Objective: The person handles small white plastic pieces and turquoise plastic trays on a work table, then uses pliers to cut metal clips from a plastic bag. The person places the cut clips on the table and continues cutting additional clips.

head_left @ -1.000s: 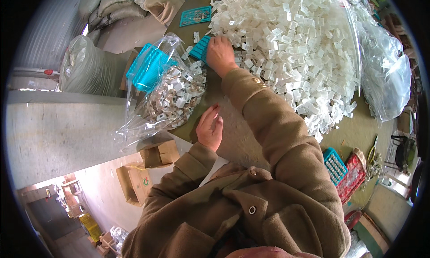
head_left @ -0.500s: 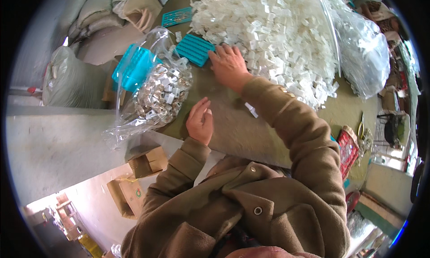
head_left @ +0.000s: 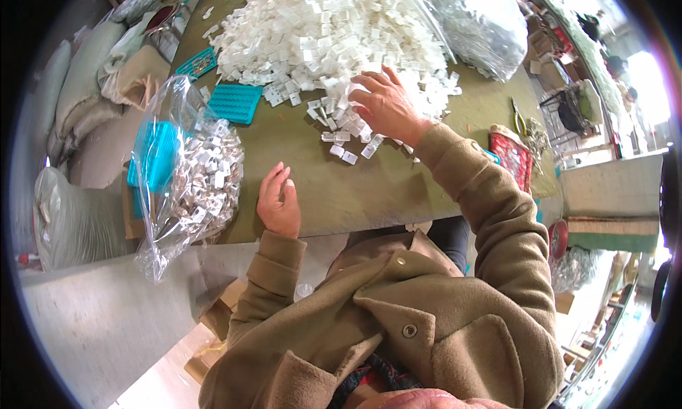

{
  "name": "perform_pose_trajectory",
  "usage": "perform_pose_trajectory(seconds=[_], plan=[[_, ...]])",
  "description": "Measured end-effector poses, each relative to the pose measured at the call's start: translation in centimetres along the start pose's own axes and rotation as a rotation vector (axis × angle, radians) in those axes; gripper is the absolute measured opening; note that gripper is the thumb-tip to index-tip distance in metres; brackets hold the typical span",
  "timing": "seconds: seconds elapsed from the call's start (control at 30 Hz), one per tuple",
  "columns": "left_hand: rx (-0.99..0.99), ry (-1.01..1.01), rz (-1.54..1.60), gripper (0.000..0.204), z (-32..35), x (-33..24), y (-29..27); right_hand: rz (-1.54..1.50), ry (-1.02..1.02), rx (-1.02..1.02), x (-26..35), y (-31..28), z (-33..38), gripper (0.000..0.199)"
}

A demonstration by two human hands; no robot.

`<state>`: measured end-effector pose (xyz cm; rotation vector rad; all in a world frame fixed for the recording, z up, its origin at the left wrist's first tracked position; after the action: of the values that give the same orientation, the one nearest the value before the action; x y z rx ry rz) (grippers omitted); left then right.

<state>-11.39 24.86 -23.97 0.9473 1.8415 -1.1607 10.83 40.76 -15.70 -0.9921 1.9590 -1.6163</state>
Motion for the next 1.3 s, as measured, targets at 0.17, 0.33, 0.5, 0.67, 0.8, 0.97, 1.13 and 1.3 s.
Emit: perform_pose_trajectory(seconds=[0.17,0.33,0.5,0.67,0.8,0.97,1.13,1.3], plan=[[0.033,0.009,-0.082,0.026,0.2,0.0,0.0,-0.258,0.149,-0.252,-4.7,-1.5,1.6,0.017],[0.057,-0.041,-0.044,0.028,0.1,0.3,0.4,-0.08,0.784,-0.247,-13.5,-2.3,2.1,0.068],[0.064,-0.033,-0.059,0.029,0.0,0.4,0.6,-0.145,0.854,0.093,-13.2,1.8,-0.9,0.063],[0.066,-0.018,-0.041,0.03,0.1,0.6,0.7,-0.026,0.644,-0.07,-9.5,2.3,-1.8,0.053],[0.096,-0.016,-0.071,0.03,0.1,0.5,0.9,-0.098,0.53,-0.202,-7.7,2.0,-1.4,0.044],[0.102,0.027,-0.111,0.03,0.0,0.2,0.9,-0.132,0.264,-0.253,-4.9,0.4,-0.1,0.038],[0.088,0.026,-0.062,0.03,0.2,0.6,0.8,-0.065,0.463,-0.37,-7.0,-1.6,2.6,0.041],[0.077,0.004,-0.077,0.03,0.2,1.5,0.8,-0.357,0.983,0.167,-10.7,2.8,4.2,0.065]])
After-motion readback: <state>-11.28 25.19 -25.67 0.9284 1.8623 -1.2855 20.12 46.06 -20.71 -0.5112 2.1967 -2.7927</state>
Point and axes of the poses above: each hand's wrist, its own z-axis away from the middle knuckle, its own y-axis out of the palm, x = y × z, the point moved 7 cm from there along -z, towards the middle knuckle, and after that the axes turned 9 degrees about x, right-handed, at the moved point
